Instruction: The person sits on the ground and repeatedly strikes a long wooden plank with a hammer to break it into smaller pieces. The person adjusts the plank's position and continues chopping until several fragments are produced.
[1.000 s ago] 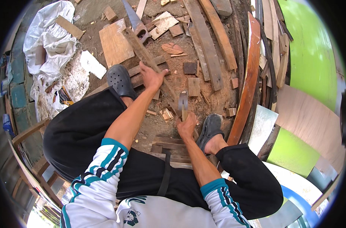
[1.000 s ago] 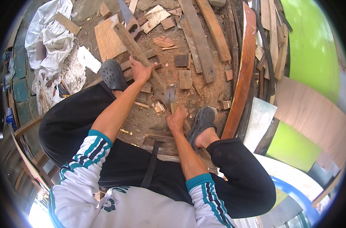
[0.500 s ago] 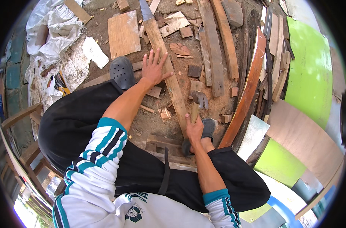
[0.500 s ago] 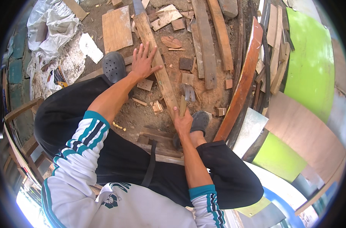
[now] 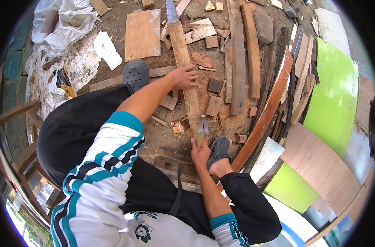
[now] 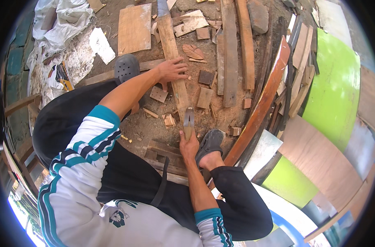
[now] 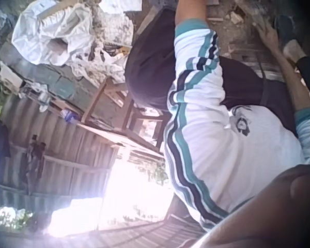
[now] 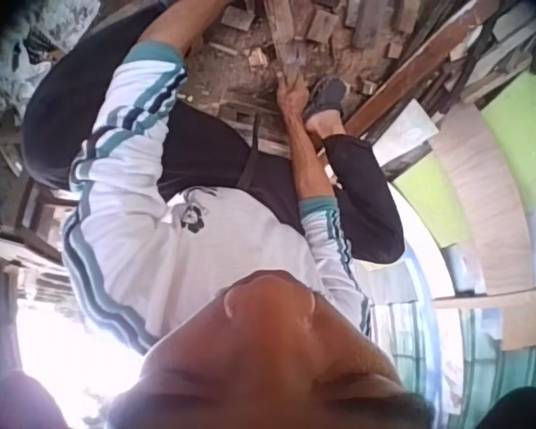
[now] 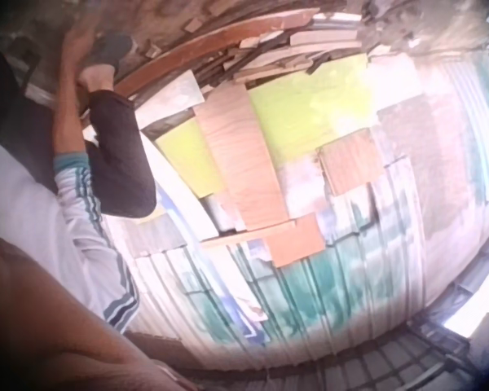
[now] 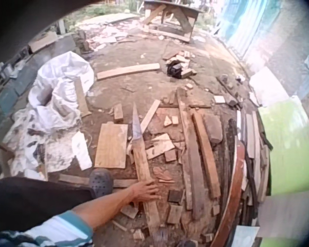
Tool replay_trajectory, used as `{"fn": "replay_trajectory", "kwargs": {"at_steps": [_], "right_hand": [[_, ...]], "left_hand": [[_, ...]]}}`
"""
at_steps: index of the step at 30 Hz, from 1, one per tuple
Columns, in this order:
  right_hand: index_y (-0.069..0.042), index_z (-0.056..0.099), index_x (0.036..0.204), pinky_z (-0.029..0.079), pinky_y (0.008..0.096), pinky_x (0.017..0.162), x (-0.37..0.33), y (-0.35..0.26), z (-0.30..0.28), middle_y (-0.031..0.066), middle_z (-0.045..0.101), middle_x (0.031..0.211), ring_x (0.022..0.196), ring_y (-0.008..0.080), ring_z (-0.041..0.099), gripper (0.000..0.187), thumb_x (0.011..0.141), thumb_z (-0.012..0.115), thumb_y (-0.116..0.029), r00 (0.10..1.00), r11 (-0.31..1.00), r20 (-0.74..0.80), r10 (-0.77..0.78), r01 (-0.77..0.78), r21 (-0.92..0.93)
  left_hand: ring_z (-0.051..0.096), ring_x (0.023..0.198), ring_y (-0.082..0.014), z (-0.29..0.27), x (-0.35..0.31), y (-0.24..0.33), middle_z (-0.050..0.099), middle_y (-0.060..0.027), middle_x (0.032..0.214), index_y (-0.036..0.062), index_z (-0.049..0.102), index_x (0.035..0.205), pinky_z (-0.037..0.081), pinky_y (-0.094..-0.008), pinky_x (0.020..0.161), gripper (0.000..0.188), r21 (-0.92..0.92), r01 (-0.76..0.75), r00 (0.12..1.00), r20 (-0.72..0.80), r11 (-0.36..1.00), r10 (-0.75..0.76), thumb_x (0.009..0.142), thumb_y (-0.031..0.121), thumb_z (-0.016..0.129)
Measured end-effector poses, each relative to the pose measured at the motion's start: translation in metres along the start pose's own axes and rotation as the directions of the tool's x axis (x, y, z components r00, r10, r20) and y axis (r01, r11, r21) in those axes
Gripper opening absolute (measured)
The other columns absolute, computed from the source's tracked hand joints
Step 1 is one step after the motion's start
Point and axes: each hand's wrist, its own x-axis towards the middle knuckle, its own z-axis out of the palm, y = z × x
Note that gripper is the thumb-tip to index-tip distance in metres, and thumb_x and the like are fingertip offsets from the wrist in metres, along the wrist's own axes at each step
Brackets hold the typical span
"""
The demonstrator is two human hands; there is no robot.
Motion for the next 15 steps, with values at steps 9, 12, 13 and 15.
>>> {"fn": "replay_trajectory", "kwargs": {"at_steps": [9, 12, 13, 15], "right_hand": [[0.001, 0.063, 0.102, 0.05, 0.0419, 0.065, 0.013, 0.003, -0.034, 0.0203, 0.066, 0.075, 0.069, 0.0346, 0.066, 0.04, 0.091, 0.069, -0.037, 0.962, 0.955, -0.026, 0.272, -0.267, 0.13], [0.002, 0.064, 0.105, 0.05, 0.0393, 0.061, 0.012, -0.017, -0.039, 0.0165, 0.065, 0.07, 0.061, 0.0262, 0.065, 0.041, 0.091, 0.069, -0.037, 0.94, 0.918, 0.063, 0.336, -0.341, 0.203], [0.002, 0.064, 0.106, 0.05, 0.0386, 0.06, 0.012, -0.023, -0.038, 0.0155, 0.064, 0.068, 0.059, 0.0238, 0.065, 0.041, 0.091, 0.069, -0.037, 0.932, 0.904, 0.097, 0.349, -0.362, 0.226], [0.002, 0.065, 0.104, 0.05, 0.0386, 0.061, 0.011, -0.013, -0.029, 0.0157, 0.064, 0.068, 0.06, 0.0235, 0.065, 0.041, 0.092, 0.069, -0.037, 0.969, 0.952, 0.087, 0.23, -0.242, 0.189]], "left_hand": [[0.047, 0.128, -0.0252, -0.028, 0.023, -0.016, 0.056, -0.0032, 0.128, 0.0215, 0.053, 0.131, 0.033, -0.0509, 0.107, 0.087, -0.149, -0.056, 0.971, 0.222, 0.987, 0.088, 0.059, 0.059, 0.083], [0.039, 0.138, -0.0265, -0.031, 0.017, -0.021, 0.051, -0.0046, 0.14, 0.0259, 0.054, 0.135, 0.023, -0.0552, 0.115, 0.089, -0.133, -0.033, 0.993, 0.108, 0.991, 0.047, 0.059, 0.064, 0.08], [0.035, 0.141, -0.0268, -0.033, 0.013, -0.021, 0.048, -0.0043, 0.144, 0.0287, 0.053, 0.137, 0.019, -0.0564, 0.117, 0.09, -0.063, -0.018, 0.998, 0.057, 0.998, 0.021, 0.059, 0.067, 0.078], [0.027, 0.146, -0.0268, -0.028, 0.006, -0.017, 0.043, -0.0027, 0.151, 0.0352, 0.049, 0.141, 0.009, -0.0577, 0.121, 0.092, -0.044, 0.038, 0.999, 0.012, 0.998, -0.038, 0.06, 0.071, 0.073]]}}
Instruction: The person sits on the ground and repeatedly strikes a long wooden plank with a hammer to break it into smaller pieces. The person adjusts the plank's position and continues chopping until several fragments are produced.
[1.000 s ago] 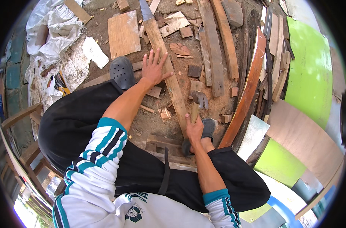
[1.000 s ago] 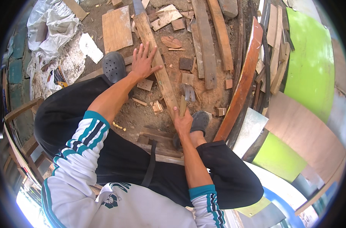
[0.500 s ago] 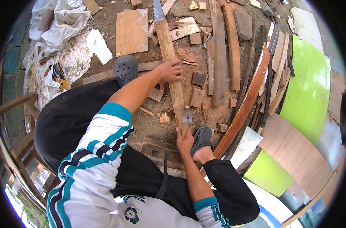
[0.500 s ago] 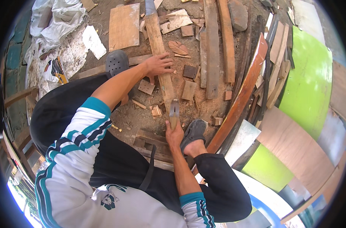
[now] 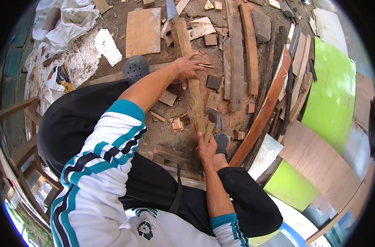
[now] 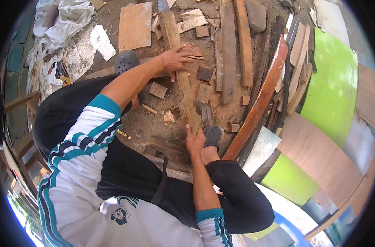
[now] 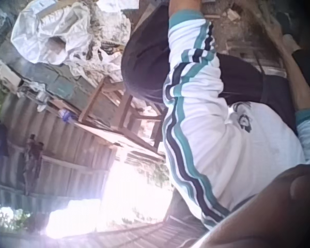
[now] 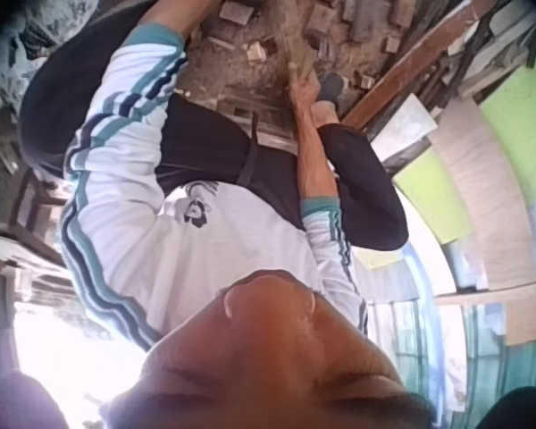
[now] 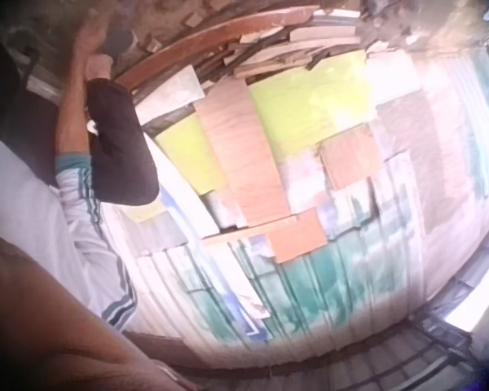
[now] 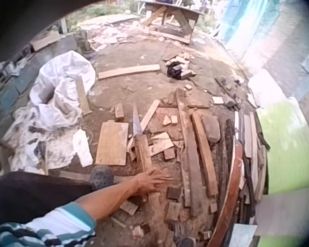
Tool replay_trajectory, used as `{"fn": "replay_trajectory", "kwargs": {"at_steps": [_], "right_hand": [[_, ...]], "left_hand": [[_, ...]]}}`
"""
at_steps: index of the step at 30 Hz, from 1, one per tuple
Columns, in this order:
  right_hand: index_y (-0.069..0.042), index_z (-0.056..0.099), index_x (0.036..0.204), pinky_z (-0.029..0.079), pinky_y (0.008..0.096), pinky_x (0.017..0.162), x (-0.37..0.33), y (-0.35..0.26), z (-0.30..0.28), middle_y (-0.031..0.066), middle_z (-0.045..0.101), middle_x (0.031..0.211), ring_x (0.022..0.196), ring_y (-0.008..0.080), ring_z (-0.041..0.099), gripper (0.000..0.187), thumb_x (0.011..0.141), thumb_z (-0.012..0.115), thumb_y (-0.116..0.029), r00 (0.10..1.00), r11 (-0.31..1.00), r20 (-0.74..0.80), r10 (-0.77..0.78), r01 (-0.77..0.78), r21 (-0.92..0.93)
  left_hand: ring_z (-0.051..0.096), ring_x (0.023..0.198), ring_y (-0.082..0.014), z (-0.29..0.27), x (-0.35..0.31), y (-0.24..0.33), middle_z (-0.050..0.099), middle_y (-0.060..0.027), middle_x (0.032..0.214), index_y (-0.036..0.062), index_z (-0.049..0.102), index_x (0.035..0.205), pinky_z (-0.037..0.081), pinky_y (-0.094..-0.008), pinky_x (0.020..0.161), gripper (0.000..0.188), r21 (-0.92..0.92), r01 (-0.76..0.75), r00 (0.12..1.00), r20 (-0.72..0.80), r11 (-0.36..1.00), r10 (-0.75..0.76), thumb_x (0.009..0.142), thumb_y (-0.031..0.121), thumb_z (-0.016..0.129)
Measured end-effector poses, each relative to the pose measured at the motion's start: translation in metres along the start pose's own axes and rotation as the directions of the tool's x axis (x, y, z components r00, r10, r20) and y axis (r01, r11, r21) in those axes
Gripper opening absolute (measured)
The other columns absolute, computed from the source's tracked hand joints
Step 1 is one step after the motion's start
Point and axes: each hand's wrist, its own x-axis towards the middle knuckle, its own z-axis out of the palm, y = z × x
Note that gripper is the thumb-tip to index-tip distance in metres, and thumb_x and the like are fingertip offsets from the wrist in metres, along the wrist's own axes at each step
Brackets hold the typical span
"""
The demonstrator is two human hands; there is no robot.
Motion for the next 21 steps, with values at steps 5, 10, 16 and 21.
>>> {"fn": "replay_trajectory", "kwargs": {"at_steps": [5, 10, 16, 21], "right_hand": [[0.002, 0.063, 0.096, 0.047, 0.0361, 0.055, 0.002, 0.021, 0.019, 0.0113, 0.06, 0.064, 0.056, 0.02, 0.06, 0.04, 0.091, 0.07, -0.037, 0.976, 0.976, 0.115, -0.185, 0.196, -0.098], [0.002, 0.062, 0.088, 0.042, 0.0314, 0.044, -0.005, 0.01, 0.04, 0.0045, 0.055, 0.056, 0.044, 0.0143, 0.054, 0.043, 0.091, 0.071, -0.04, 0.958, 0.958, 0.059, -0.279, 0.282, -0.055], [0.001, 0.068, 0.093, 0.049, 0.0391, 0.066, 0.008, 0.006, 0.048, 0.0184, 0.064, 0.07, 0.068, 0.0331, 0.063, 0.03, 0.089, 0.069, -0.029, 0.978, 0.967, 0.14, -0.153, 0.177, -0.183], [0.0, 0.07, 0.092, 0.049, 0.0411, 0.067, 0.006, -0.034, 0.044, 0.0215, 0.063, 0.069, 0.068, 0.0358, 0.065, 0.025, 0.087, 0.065, -0.024, 0.977, 0.966, 0.19, -0.098, 0.139, -0.216]], "left_hand": [[0.02, 0.15, -0.0256, 0.015, -0.006, 0.001, 0.037, 0.0046, 0.156, 0.046, 0.042, 0.144, 0.001, -0.0563, 0.122, 0.089, -0.042, 0.092, 0.995, -0.022, 0.995, -0.093, 0.064, 0.077, 0.062], [0.02, 0.15, -0.0247, 0.011, -0.003, -0.002, 0.037, 0.0073, 0.156, 0.0466, 0.041, 0.145, 0.003, -0.054, 0.122, 0.088, -0.105, 0.09, 0.995, 0.048, 0.99, -0.086, 0.065, 0.079, 0.059], [0.022, 0.149, -0.0246, 0.012, -0.003, -0.006, 0.039, 0.0072, 0.154, 0.0472, 0.041, 0.145, 0.004, -0.0529, 0.123, 0.087, -0.103, 0.069, 0.997, 0.033, 0.992, -0.066, 0.065, 0.078, 0.06], [0.023, 0.149, -0.0248, 0.029, -0.006, -0.01, 0.041, 0.0069, 0.153, 0.0477, 0.041, 0.144, 0.004, -0.0531, 0.123, 0.089, -0.132, 0.046, 0.998, -0.034, 0.99, -0.051, 0.063, 0.078, 0.062]]}}
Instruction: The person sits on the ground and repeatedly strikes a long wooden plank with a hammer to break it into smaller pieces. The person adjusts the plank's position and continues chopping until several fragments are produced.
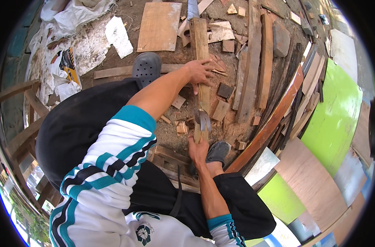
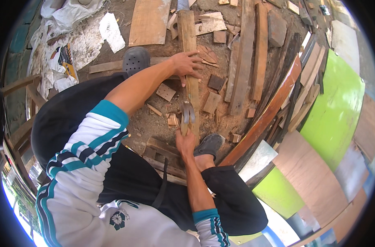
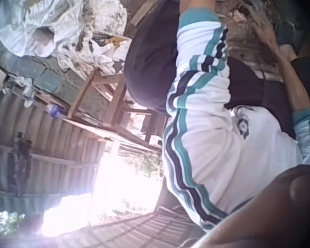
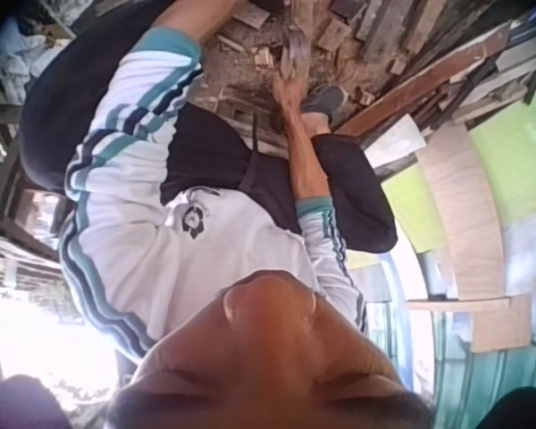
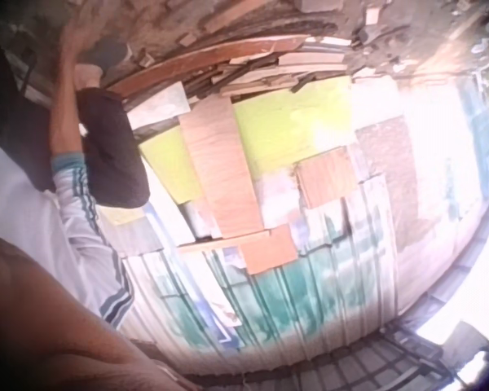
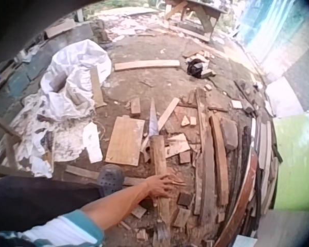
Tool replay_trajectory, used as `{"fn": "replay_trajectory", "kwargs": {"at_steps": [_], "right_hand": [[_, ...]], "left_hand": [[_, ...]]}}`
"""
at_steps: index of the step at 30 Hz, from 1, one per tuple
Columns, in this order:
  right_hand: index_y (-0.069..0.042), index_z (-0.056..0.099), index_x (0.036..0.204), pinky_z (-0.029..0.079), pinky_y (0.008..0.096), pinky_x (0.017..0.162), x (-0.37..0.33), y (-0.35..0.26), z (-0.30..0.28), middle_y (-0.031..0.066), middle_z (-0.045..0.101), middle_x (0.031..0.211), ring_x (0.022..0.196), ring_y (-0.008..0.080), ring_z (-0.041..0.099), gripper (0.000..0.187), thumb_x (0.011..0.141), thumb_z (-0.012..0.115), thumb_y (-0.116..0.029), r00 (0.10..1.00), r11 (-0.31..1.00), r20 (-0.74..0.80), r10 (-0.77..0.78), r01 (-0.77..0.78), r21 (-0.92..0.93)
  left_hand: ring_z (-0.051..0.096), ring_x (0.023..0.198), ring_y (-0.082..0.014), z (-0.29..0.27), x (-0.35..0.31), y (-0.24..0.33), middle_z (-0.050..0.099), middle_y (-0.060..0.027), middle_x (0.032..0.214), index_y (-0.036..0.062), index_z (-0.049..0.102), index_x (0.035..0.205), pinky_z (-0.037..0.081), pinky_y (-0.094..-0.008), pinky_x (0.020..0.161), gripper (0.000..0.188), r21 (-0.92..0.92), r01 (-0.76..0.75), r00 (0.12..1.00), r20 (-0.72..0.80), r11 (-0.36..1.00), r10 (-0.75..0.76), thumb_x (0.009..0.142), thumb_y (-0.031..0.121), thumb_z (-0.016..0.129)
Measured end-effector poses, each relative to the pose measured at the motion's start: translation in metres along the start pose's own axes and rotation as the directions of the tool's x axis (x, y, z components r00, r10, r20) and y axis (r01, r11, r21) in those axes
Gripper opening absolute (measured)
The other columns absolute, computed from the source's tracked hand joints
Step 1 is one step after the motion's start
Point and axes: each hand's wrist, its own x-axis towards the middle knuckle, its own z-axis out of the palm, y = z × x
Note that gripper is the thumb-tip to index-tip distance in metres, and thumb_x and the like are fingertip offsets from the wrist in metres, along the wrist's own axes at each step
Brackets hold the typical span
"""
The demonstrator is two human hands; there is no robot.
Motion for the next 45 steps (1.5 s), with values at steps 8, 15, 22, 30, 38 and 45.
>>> {"fn": "replay_trajectory", "kwargs": {"at_steps": [8, 15, 22, 30, 38, 45], "right_hand": [[0.004, 0.066, 0.083, 0.049, 0.0435, 0.062, 0.009, 0.008, 0.028, 0.0213, 0.064, 0.068, 0.064, 0.034, 0.067, 0.028, 0.085, 0.065, -0.024, 0.997, 0.995, -0.078, 0.015, -0.023, -0.101], [0.0, 0.069, 0.094, 0.051, 0.0496, 0.072, 0.001, 0.015, 0.025, 0.0268, 0.067, 0.08, 0.084, 0.0472, 0.065, 0.024, 0.083, 0.065, -0.021, 0.998, 0.998, -0.049, -0.045, 0.043, -0.034], [0.002, 0.068, 0.097, 0.052, 0.0493, 0.071, 0.004, -0.001, 0.017, 0.0302, 0.065, 0.08, 0.084, 0.0447, 0.067, 0.027, 0.082, 0.067, -0.02, 0.982, 0.964, 0.062, -0.178, 0.187, -0.189], [0.001, 0.063, 0.099, 0.052, 0.0531, 0.071, -0.008, 0.037, 0.018, 0.0296, 0.067, 0.081, 0.08, 0.0491, 0.065, 0.03, 0.082, 0.067, -0.024, 0.988, 0.893, 0.13, 0.086, -0.019, -0.449], [0.001, 0.06, 0.098, 0.051, 0.0552, 0.074, -0.01, -0.01, 0.007, 0.0313, 0.065, 0.08, 0.081, 0.0502, 0.064, 0.028, 0.083, 0.066, -0.022, 0.986, 0.935, 0.108, -0.13, 0.158, -0.319], [0.001, 0.061, 0.096, 0.053, 0.0532, 0.065, 0.019, -0.031, 0.006, 0.0286, 0.065, 0.073, 0.072, 0.0477, 0.066, 0.027, 0.083, 0.067, -0.022, 0.988, 0.898, 0.1, -0.115, 0.146, -0.415]], "left_hand": [[0.017, 0.15, -0.025, -0.005, 0.003, 0.0, 0.036, 0.0068, 0.156, 0.0492, 0.042, 0.143, 0.001, -0.0539, 0.123, 0.089, 0.026, -0.03, 0.999, 0.017, 0.999, 0.029, 0.061, 0.077, 0.063], [0.013, 0.152, -0.0268, -0.003, 0.006, 0.002, 0.03, 0.007, 0.159, 0.0498, 0.04, 0.144, 0.0, -0.0576, 0.122, 0.092, 0.037, -0.026, 0.999, 0.033, 0.999, 0.024, 0.059, 0.076, 0.065], [0.008, 0.152, -0.0257, 0.0, 0.002, -0.002, 0.025, 0.0085, 0.161, 0.0509, 0.034, 0.147, -0.003, -0.0564, 0.122, 0.093, 0.066, -0.032, 0.999, 0.041, 0.997, 0.029, 0.063, 0.08, 0.063], [0.008, 0.152, -0.0255, 0.001, 0.002, 0.003, 0.024, 0.0068, 0.162, 0.0522, 0.038, 0.144, -0.001, -0.0579, 0.122, 0.091, 0.009, -0.023, 1.0, 0.017, 1.0, 0.023, 0.06, 0.074, 0.068], [0.006, 0.153, -0.0254, -0.007, -0.001, 0.003, 0.023, 0.0069, 0.162, 0.0528, 0.038, 0.143, -0.001, -0.0579, 0.122, 0.09, -0.004, 0.016, 0.999, 0.04, 1.0, -0.016, 0.061, 0.071, 0.071], [0.003, 0.153, -0.0253, 0.002, 0.0, 0.004, 0.02, 0.0078, 0.163, 0.0535, 0.038, 0.143, -0.001, -0.059, 0.121, 0.093, -0.011, 0.019, 1.0, 0.01, 1.0, -0.019, 0.059, 0.071, 0.072]]}}
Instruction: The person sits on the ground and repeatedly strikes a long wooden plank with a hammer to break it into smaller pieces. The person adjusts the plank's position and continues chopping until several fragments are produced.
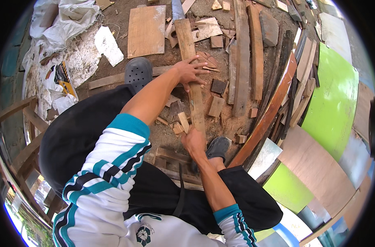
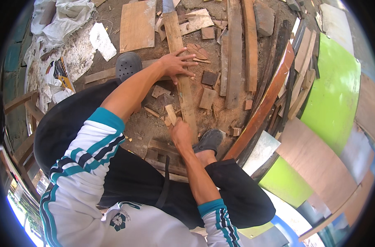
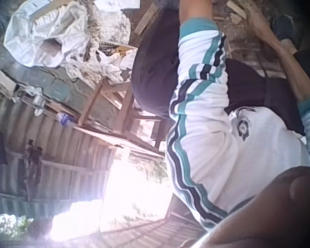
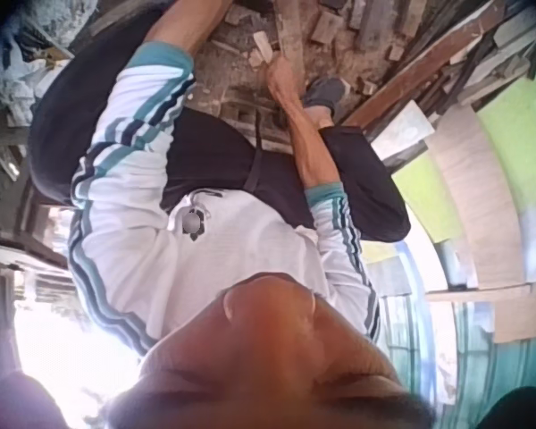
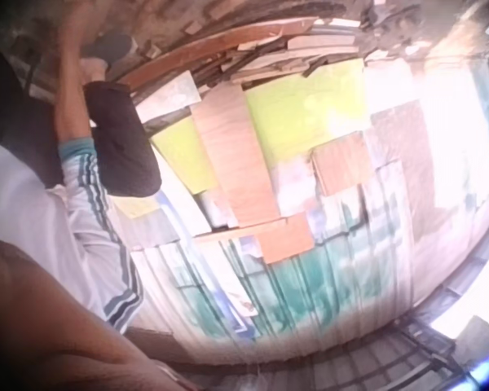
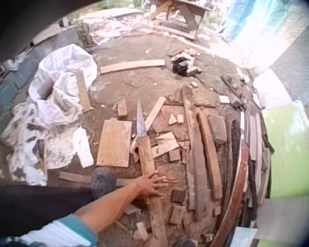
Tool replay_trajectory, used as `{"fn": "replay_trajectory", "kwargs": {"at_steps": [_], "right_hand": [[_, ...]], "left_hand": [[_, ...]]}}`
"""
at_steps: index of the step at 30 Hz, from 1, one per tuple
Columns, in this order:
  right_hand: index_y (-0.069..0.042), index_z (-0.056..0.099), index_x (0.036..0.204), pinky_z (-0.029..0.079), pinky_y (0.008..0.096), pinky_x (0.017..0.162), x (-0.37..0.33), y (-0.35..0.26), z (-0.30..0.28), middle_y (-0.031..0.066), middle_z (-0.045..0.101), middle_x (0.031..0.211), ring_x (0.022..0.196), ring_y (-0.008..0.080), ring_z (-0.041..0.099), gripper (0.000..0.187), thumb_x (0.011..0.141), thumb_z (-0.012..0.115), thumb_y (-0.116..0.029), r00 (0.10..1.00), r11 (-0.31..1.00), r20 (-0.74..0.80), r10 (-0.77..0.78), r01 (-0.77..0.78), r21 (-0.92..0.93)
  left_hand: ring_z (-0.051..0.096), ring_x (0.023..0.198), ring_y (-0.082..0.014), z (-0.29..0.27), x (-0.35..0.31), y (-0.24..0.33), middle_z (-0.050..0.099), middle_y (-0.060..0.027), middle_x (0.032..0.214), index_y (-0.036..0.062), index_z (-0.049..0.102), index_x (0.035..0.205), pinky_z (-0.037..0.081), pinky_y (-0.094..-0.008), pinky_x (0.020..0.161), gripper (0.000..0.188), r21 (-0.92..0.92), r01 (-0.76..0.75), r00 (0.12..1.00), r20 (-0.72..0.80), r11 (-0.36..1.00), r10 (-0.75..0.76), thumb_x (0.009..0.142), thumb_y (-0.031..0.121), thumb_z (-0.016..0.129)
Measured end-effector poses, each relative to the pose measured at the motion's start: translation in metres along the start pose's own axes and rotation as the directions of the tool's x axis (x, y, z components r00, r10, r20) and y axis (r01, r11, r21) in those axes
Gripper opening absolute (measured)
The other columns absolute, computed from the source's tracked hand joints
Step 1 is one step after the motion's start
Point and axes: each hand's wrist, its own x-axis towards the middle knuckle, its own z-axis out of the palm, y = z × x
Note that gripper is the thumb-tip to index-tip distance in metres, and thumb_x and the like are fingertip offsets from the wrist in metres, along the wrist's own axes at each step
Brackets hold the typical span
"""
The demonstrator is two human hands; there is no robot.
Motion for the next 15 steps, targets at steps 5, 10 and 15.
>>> {"fn": "replay_trajectory", "kwargs": {"at_steps": [5, 10, 15], "right_hand": [[0.004, 0.061, 0.095, 0.053, 0.0538, 0.068, -0.004, 0.013, 0.002, 0.0313, 0.065, 0.075, 0.076, 0.0485, 0.066, 0.027, 0.082, 0.067, -0.02, 1.0, 0.999, 0.023, 0.007, -0.007, -0.031], [0.003, 0.058, 0.094, 0.053, 0.0549, 0.069, 0.005, 0.001, 0.011, 0.0324, 0.066, 0.079, 0.078, 0.0478, 0.067, 0.025, 0.081, 0.067, -0.016, 0.999, 0.998, 0.027, 0.045, -0.046, 0.032], [0.005, 0.058, 0.094, 0.053, 0.0547, 0.07, -0.003, -0.003, -0.005, 0.0326, 0.065, 0.079, 0.078, 0.0488, 0.066, 0.024, 0.082, 0.066, -0.016, 0.995, 0.996, 0.097, -0.007, 0.015, -0.086]], "left_hand": [[0.003, 0.153, -0.0257, -0.001, 0.001, -0.002, 0.019, 0.0075, 0.163, 0.0545, 0.039, 0.142, 0.0, -0.0595, 0.121, 0.091, -0.005, 0.004, 1.0, 0.012, 1.0, -0.004, 0.059, 0.07, 0.073], [0.0, 0.153, -0.025, -0.009, 0.004, 0.001, 0.016, 0.0089, 0.164, 0.0542, 0.034, 0.145, -0.004, -0.0595, 0.12, 0.088, 0.033, 0.005, 0.998, 0.063, 0.999, -0.007, 0.066, 0.074, 0.067], [-0.001, 0.153, -0.0255, -0.005, 0.001, -0.002, 0.014, 0.0081, 0.164, 0.0539, 0.035, 0.145, -0.003, -0.0608, 0.12, 0.086, 0.028, 0.01, 0.997, 0.077, 1.0, -0.012, 0.068, 0.074, 0.067]]}}
